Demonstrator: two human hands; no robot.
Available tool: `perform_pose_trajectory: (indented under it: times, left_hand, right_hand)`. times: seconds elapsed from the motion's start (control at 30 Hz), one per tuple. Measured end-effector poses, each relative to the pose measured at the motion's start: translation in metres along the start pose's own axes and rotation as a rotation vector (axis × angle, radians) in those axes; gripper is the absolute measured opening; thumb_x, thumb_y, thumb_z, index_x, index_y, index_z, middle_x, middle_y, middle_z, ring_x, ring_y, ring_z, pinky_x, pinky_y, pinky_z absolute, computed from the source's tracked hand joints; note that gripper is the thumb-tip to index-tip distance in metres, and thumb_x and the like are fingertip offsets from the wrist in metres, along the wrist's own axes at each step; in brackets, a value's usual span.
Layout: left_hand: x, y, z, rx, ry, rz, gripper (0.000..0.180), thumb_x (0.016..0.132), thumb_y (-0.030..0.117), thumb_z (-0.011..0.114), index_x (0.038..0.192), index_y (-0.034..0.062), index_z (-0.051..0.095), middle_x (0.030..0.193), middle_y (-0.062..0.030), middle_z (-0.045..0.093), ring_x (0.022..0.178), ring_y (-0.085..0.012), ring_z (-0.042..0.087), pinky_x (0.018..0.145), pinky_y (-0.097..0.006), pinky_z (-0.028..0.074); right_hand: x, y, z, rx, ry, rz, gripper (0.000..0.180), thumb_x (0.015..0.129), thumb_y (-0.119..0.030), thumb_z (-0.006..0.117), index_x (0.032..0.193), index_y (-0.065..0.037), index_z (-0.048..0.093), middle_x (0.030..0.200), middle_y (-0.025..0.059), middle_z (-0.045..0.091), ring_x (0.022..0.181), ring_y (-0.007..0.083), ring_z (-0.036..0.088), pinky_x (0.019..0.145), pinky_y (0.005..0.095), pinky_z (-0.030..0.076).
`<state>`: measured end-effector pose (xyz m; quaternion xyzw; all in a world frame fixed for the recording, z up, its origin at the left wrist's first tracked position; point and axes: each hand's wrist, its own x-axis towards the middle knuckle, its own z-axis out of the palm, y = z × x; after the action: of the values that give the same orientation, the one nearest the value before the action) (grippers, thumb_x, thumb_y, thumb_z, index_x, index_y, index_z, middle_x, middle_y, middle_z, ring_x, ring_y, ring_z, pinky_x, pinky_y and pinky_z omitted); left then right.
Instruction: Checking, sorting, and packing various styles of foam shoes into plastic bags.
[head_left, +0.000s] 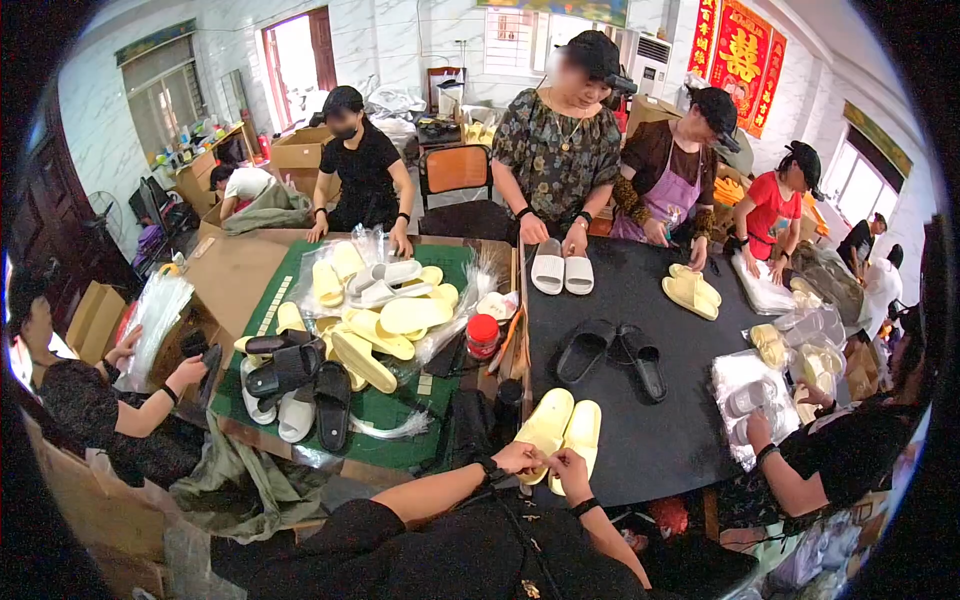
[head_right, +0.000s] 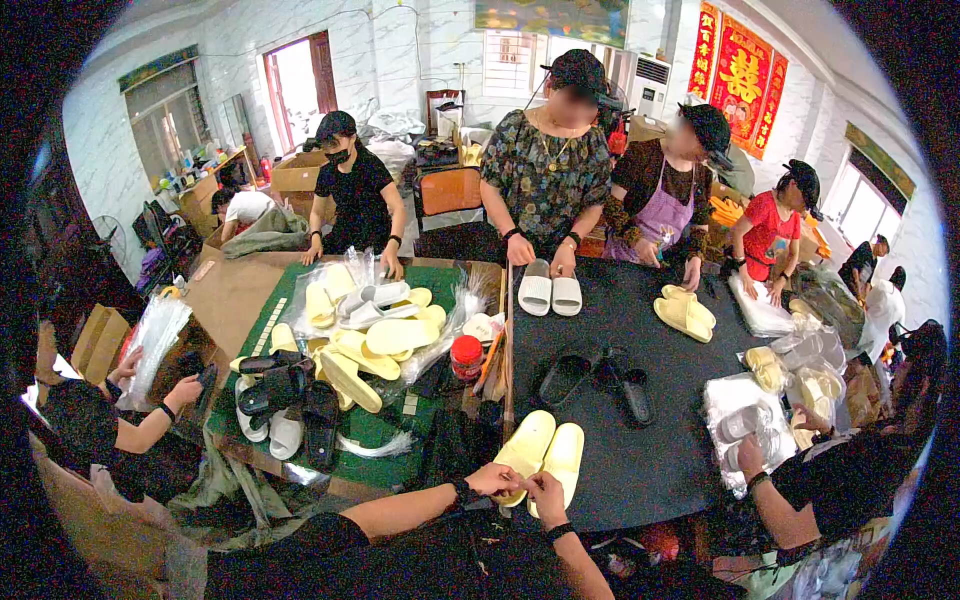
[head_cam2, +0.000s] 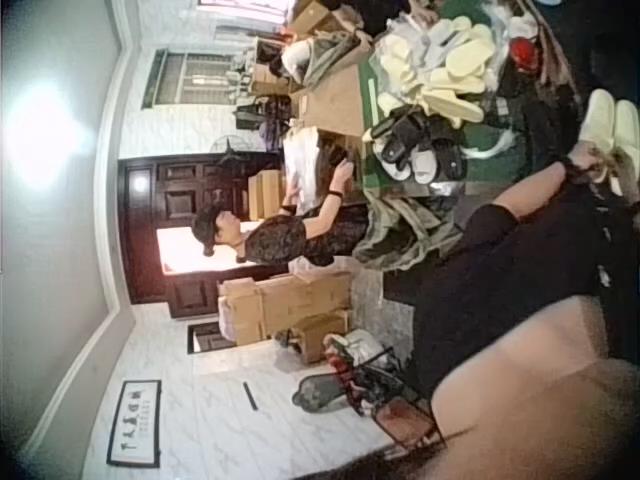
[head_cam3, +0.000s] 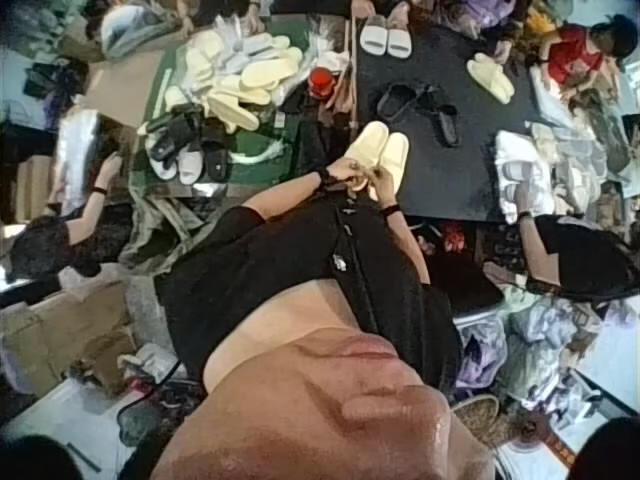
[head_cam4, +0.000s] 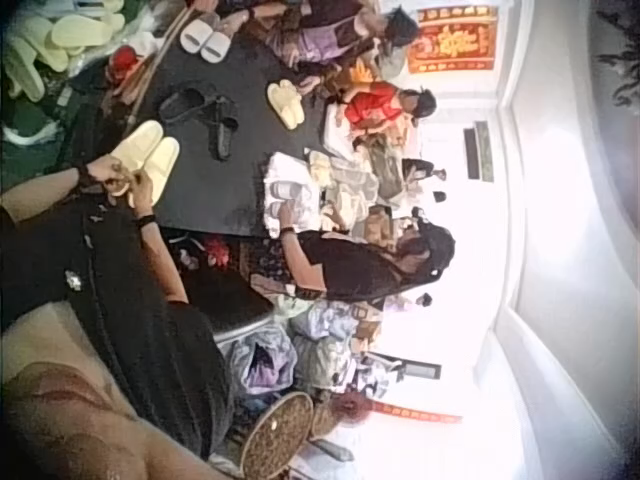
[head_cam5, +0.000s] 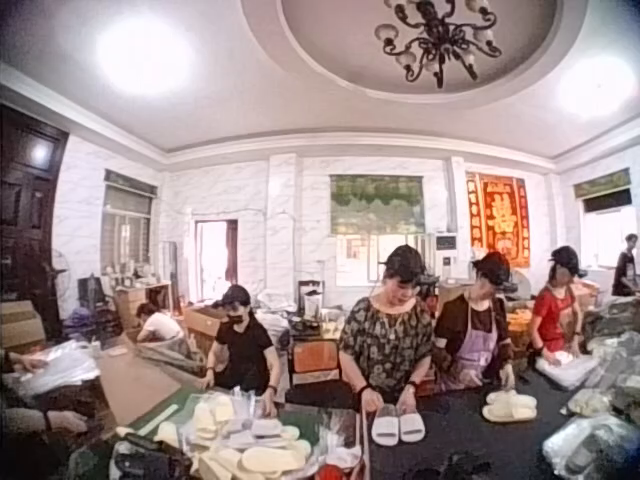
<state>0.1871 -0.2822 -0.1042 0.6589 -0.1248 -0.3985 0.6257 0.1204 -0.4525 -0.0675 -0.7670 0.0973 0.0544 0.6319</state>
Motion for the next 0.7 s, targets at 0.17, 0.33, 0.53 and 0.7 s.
perform_pose_trajectory:
  times: [0.17, 0.33, 0.53, 0.7]
  left_hand:
    - [0.001, -0.003, -0.002, 0.014, 0.0, -0.025, 0.012, 0.086, 0.009, 0.06, 0.092, -0.0011, 0.059, 0.077, -0.0052, 0.063, 0.06, -0.0095, 0.056, 0.054, -0.025, 0.045]
    - [-0.002, 0.0, -0.002, 0.042, -0.017, -0.037, 0.013, 0.086, 0.01, 0.061, 0.092, -0.0008, 0.06, 0.077, -0.0058, 0.063, 0.062, -0.0101, 0.057, 0.055, -0.025, 0.046]
    - [-0.002, 0.0, -0.002, 0.06, -0.013, -0.012, 0.013, 0.085, 0.011, 0.061, 0.092, -0.0005, 0.06, 0.077, -0.006, 0.063, 0.063, -0.0109, 0.057, 0.056, -0.026, 0.046]
    - [-0.003, -0.002, -0.003, 0.088, -0.014, 0.013, 0.013, 0.084, 0.011, 0.062, 0.089, -0.0003, 0.06, 0.075, -0.0046, 0.063, 0.064, -0.011, 0.057, 0.057, -0.026, 0.047]
  right_hand:
    - [0.001, 0.002, -0.002, 0.001, 0.011, -0.016, 0.008, 0.085, -0.007, 0.059, 0.083, 0.0, 0.057, 0.066, 0.0015, 0.056, 0.056, 0.0065, 0.05, 0.052, 0.0213, 0.042]
    - [0.003, 0.004, 0.004, -0.049, -0.028, -0.002, 0.01, 0.085, -0.008, 0.06, 0.083, 0.001, 0.057, 0.066, 0.0012, 0.055, 0.056, 0.0067, 0.05, 0.052, 0.0213, 0.042]
    - [0.005, 0.014, 0.005, 0.01, -0.014, 0.032, 0.009, 0.085, -0.007, 0.06, 0.083, 0.001, 0.057, 0.066, 0.0012, 0.055, 0.055, 0.007, 0.049, 0.051, 0.0216, 0.042]
    - [0.005, 0.01, 0.007, -0.029, -0.073, 0.016, 0.008, 0.085, -0.007, 0.061, 0.083, 0.001, 0.056, 0.067, 0.0015, 0.056, 0.056, 0.007, 0.05, 0.051, 0.0213, 0.042]
